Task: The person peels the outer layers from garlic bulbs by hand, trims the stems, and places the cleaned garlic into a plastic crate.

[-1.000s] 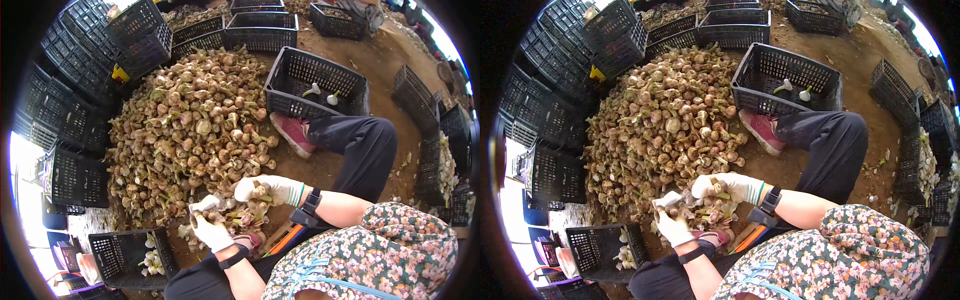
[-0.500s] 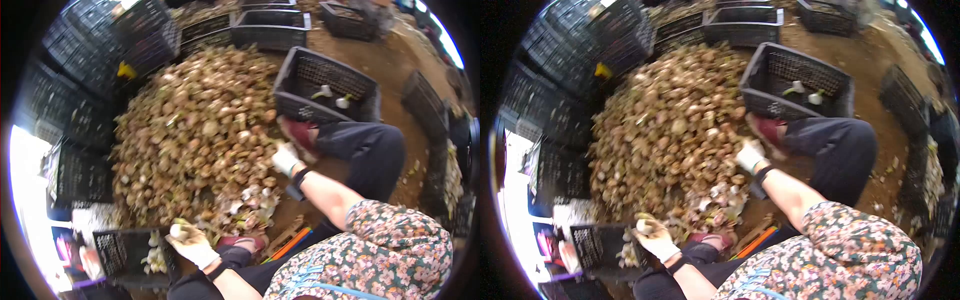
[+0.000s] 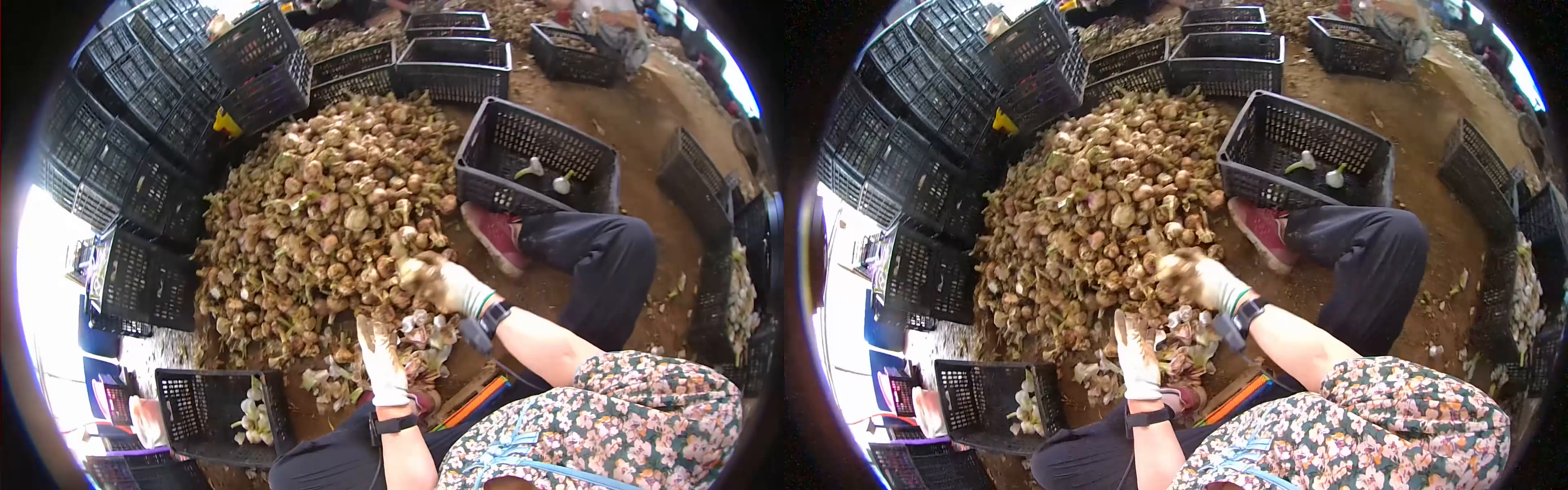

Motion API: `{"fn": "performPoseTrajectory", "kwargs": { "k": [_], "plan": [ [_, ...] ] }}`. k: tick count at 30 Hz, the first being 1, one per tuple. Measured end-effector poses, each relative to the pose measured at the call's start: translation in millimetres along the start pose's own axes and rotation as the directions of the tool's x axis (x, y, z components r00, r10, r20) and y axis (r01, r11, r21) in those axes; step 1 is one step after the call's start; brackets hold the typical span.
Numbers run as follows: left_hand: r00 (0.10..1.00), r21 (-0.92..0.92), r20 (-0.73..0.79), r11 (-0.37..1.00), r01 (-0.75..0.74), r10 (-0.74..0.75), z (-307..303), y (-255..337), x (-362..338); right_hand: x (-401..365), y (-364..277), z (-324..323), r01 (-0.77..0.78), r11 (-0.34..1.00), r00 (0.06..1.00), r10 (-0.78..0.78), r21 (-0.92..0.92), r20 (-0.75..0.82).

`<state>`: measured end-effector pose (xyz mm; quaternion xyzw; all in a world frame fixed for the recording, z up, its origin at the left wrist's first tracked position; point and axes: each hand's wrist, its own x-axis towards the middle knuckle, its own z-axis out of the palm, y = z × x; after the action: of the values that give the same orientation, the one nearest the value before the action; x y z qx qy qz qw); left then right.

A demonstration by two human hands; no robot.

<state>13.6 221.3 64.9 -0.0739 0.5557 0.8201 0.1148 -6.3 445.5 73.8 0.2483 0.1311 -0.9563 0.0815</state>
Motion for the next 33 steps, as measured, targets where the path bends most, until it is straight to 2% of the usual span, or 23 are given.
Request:
{"fn": "performPoseTrajectory", "kwargs": {
  "k": [1, 2, 3, 4, 5, 6, 9, 10, 12, 13, 14, 16, 17, 18, 19, 20, 22, 23, 24, 27, 29, 32, 33],
  "plan": [
    [0.997, -0.048, 0.077, 0.999, -0.011, 0.015, 8, 4, 1, 10, 16, -12, -0.138, 0.990, 0.983, 0.138, -0.003, 0.119],
    [0.988, -0.095, 0.147, 0.995, -0.023, 0.037, 18, 15, 1, -14, 29, 14, -0.113, 0.974, 0.973, 0.148, -0.199, 0.174],
    [0.977, -0.052, 0.204, 0.998, -0.044, 0.054, 38, 42, -13, -33, 38, 25, -0.078, 0.955, 0.926, 0.176, -0.287, 0.333],
    [0.988, -0.071, 0.156, 0.997, 0.008, 0.003, 51, 66, -29, -49, 45, 33, -0.031, 0.930, 0.852, 0.216, -0.367, 0.477],
    [0.989, -0.064, 0.135, 0.997, -0.052, 0.060, 46, 63, -30, -61, 39, 48, 0.046, 0.856, 0.872, 0.217, -0.515, 0.439],
    [0.987, -0.055, 0.112, 0.993, -0.109, 0.114, 41, 59, -32, -86, 25, 77, 0.082, 0.695, 0.921, 0.221, -0.715, 0.320],
    [0.954, -0.051, 0.106, 0.960, -0.276, 0.280, 47, 71, -44, -71, 27, 73, 0.396, 0.345, 0.908, -0.013, -0.851, 0.418],
    [0.954, 0.036, 0.066, 0.954, -0.296, 0.293, 43, 64, -39, -75, 31, 80, 0.361, 0.329, 0.931, -0.072, -0.873, 0.358],
    [0.957, 0.120, 0.021, 0.949, -0.290, 0.290, 44, 62, -40, -86, 37, 95, 0.444, 0.047, 0.885, -0.181, -0.895, 0.430],
    [0.920, 0.331, 0.035, 0.864, -0.379, 0.391, 41, 62, -38, -100, 41, 109, 0.405, 0.062, 0.899, -0.209, -0.912, 0.385],
    [0.920, 0.331, 0.038, 0.864, -0.380, 0.391, 36, 63, -39, -94, 53, 101, 0.495, -0.038, 0.808, -0.347, -0.868, 0.477],
    [0.801, 0.634, 0.230, 0.539, -0.555, 0.553, 31, 67, -45, -101, 46, 109, 0.211, 0.240, 0.967, -0.195, -0.947, 0.166],
    [0.812, 0.549, 0.210, 0.621, -0.559, 0.545, 29, 64, -43, -94, 48, 104, 0.211, 0.237, 0.966, -0.196, -0.948, 0.166],
    [0.811, 0.546, 0.208, 0.623, -0.560, 0.547, 30, 63, -43, -83, 52, 94, 0.284, 0.387, 0.957, -0.174, -0.877, 0.233],
    [0.888, 0.324, 0.141, 0.827, -0.460, 0.438, 31, 64, -45, -80, 53, 94, 0.341, 0.529, 0.940, -0.163, -0.777, 0.301],
    [0.946, 0.069, 0.111, 0.947, -0.313, 0.305, 33, 65, -47, -80, 53, 93, 0.341, 0.527, 0.940, -0.163, -0.778, 0.301],
    [0.931, 0.149, 0.109, 0.920, -0.363, 0.350, 33, 66, -47, -84, 52, 95, 0.282, 0.417, 0.958, -0.168, -0.864, 0.231],
    [0.879, 0.340, 0.146, 0.811, -0.476, 0.454, 31, 64, -46, -90, 56, 98, 0.276, 0.361, 0.957, -0.189, -0.891, 0.220],
    [0.815, 0.510, 0.207, 0.651, -0.562, 0.541, 29, 63, -45, -95, 60, 102, 0.325, 0.201, 0.926, -0.266, -0.924, 0.268],
    [0.851, 0.417, 0.182, 0.745, -0.520, 0.492, 27, 63, -48, -104, 56, 107, 0.389, 0.225, 0.908, -0.260, -0.894, 0.329],
    [0.898, 0.305, 0.150, 0.844, -0.441, 0.414, 31, 67, -52, -110, 49, 113, 0.277, 0.322, 0.961, -0.116, -0.905, 0.253],
    [0.883, 0.300, 0.185, 0.831, -0.468, 0.431, 36, 71, -56, -107, 39, 110, 0.328, 0.286, 0.942, -0.026, -0.900, 0.335],
    [0.884, 0.300, 0.187, 0.831, -0.467, 0.429, 36, 70, -55, -112, 31, 109, 0.276, 0.256, 0.957, 0.016, -0.927, 0.289]
  ]
}}
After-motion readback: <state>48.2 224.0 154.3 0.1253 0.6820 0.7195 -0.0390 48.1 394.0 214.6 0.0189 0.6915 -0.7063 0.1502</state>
